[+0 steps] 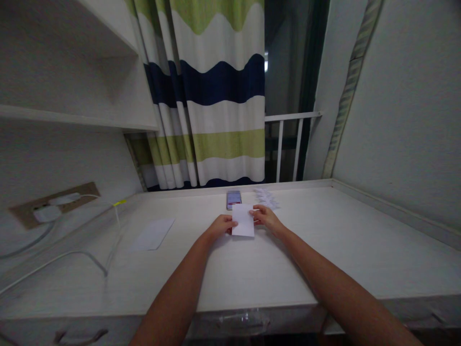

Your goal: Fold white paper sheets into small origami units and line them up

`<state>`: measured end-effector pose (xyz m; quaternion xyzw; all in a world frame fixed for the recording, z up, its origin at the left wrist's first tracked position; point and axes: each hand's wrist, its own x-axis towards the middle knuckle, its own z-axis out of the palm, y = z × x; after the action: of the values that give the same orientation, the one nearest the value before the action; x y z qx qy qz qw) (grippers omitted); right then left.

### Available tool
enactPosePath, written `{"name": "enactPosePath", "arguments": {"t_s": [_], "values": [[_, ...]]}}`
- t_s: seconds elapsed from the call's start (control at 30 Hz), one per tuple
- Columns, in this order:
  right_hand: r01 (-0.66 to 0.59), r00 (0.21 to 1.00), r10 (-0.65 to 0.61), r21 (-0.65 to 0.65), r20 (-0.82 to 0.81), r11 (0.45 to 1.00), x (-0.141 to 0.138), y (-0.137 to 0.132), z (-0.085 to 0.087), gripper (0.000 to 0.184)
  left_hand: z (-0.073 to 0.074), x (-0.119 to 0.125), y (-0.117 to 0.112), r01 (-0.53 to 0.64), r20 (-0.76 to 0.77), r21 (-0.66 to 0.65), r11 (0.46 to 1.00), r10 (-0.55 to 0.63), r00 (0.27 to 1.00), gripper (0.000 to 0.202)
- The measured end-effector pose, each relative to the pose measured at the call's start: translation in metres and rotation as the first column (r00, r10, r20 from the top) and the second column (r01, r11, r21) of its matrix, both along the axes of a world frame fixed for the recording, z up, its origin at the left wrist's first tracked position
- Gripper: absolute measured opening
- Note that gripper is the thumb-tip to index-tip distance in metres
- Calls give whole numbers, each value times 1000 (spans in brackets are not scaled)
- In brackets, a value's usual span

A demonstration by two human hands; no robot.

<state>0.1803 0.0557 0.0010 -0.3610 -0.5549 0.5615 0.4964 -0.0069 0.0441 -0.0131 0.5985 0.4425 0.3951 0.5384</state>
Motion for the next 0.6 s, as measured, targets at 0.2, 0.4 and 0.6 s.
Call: {"name": "enactPosePath", "arguments": {"t_s": [0.2,0.4,0.6], "values": [[-109,993,109,5,38,994,-1,2,-6,25,3,3,-2,-56,125,-22,998,58,990,35],[-115,992,114,20,49,993,0,1,-3,23,4,5,-2,-86,165,-1,996,85,983,42],[-104,995,105,27,-5,994,-1,-2,-1,24,9,6,-4,-110,256,49,993,94,962,43]]}}
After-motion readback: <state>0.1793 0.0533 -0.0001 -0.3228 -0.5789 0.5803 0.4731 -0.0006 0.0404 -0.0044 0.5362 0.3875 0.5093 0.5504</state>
